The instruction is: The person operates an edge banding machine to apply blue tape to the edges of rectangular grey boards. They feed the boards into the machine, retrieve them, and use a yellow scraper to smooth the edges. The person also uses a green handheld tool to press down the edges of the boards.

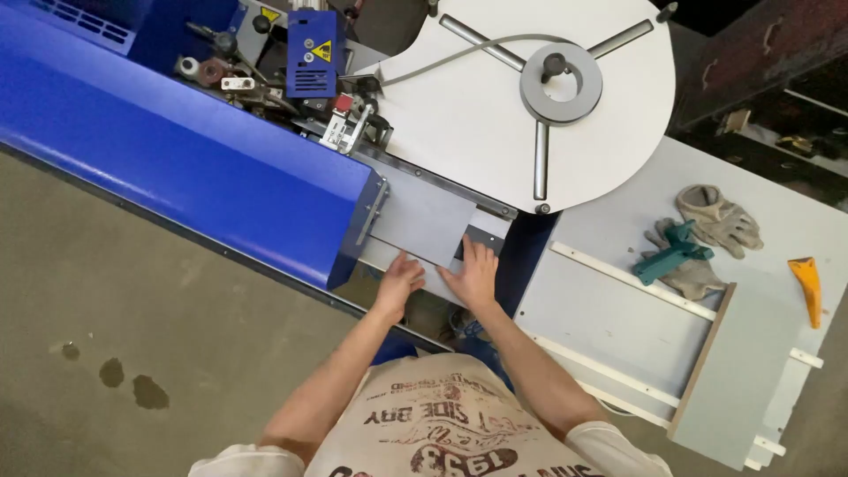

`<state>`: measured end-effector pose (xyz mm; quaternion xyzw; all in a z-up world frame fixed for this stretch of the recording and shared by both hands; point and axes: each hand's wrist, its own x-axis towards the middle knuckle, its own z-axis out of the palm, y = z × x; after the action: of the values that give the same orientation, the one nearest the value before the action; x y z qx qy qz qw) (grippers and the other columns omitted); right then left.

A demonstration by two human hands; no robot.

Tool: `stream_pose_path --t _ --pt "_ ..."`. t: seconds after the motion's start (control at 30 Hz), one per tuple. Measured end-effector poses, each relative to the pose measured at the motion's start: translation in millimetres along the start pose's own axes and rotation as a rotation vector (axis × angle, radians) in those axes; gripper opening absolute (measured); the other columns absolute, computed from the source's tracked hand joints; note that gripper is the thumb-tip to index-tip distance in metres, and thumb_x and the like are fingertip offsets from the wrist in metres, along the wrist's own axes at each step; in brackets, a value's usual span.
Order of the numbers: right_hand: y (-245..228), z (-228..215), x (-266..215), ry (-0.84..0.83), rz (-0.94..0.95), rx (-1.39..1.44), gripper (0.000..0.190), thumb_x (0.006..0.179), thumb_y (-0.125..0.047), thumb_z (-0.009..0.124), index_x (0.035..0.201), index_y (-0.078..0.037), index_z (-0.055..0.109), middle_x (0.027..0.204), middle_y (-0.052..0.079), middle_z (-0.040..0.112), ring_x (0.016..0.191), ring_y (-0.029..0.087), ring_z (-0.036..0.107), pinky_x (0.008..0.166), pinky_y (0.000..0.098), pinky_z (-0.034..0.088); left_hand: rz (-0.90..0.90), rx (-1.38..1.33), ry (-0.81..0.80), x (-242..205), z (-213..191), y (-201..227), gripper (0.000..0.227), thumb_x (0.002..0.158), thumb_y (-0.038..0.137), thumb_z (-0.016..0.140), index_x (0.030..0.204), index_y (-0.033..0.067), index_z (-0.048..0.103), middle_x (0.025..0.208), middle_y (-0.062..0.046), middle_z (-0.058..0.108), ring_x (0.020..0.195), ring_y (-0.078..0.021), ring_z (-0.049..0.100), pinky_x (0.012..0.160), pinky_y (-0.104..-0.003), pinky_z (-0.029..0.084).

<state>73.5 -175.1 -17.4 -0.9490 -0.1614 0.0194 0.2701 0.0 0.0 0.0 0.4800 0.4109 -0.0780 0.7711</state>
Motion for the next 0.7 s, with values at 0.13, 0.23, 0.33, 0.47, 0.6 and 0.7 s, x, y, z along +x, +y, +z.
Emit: stream_pose_path --t 0.13,0.23,0.33,0.47,0.6,0.7 --pt "-2 8 2 0.042 -0.012 0.009 0.095 0.069 -0.054 0.089 0.144 -0.006 0.056 0.114 0.010 0.056 0.107 0.030 0.052 0.092 0.0438 0.037 0.146 0.266 -0.175 -82 6 110 0.039 0.092 0.015 0.078 0.130 0.0076 0.070 0.111 -0.016 0.074 0.103 -0.0290 0.075 0.085 -0.040 0.064" --pt "-6 14 -2 0.054 0.003 -0.023 0.095 0.069 -0.061 0.087 0.143 -0.008 0.059 0.122 0.009 0.057 0.118 0.030 0.050 0.104 0.0473 0.035 0.859 0.672 -0.246 -101 -19 195 0.026 0.087 0.015 0.082 0.112 0.0234 0.081 0.100 0.004 0.078 0.092 -0.0169 0.077 0.077 -0.029 0.063" --pt "-16 19 -6 0.065 0.074 -0.024 0.091 0.072 -0.055 0.088 0.145 -0.009 0.058 0.127 0.012 0.058 0.125 0.033 0.051 0.109 0.0504 0.034 1.209 0.871 -0.126 -74 -59 262 0.022 0.091 0.015 0.078 0.112 0.0233 0.080 0.111 0.006 0.076 0.102 -0.0173 0.074 0.089 -0.033 0.059" --pt "-36 26 -10 0.190 0.111 -0.070 0.075 0.073 -0.048 0.091 0.132 -0.009 0.067 0.132 0.012 0.060 0.130 0.033 0.055 0.110 0.0480 0.041 1.546 1.190 0.041 -18 -101 324 0.029 0.091 0.020 0.082 0.118 0.0119 0.076 0.124 -0.008 0.071 0.122 -0.0319 0.065 0.107 -0.047 0.049" --pt "-48 31 -19 0.225 0.196 -0.117 0.062 0.072 -0.041 0.093 0.120 -0.007 0.072 0.134 0.015 0.061 0.134 0.036 0.056 0.111 0.0497 0.045 1.513 1.282 0.041 10 -138 355 0.032 0.090 0.020 0.082 0.119 0.0089 0.075 0.128 -0.009 0.070 0.127 -0.0333 0.062 0.114 -0.049 0.044" --pt "-62 30 -19 0.224 0.260 -0.132 0.063 0.069 -0.041 0.095 0.119 -0.008 0.073 0.138 0.016 0.060 0.136 0.039 0.055 0.112 0.0506 0.047 1.468 1.249 0.013 18 -162 368 0.037 0.090 0.021 0.081 0.123 0.0073 0.072 0.132 -0.012 0.068 0.129 -0.0351 0.061 0.115 -0.050 0.043"
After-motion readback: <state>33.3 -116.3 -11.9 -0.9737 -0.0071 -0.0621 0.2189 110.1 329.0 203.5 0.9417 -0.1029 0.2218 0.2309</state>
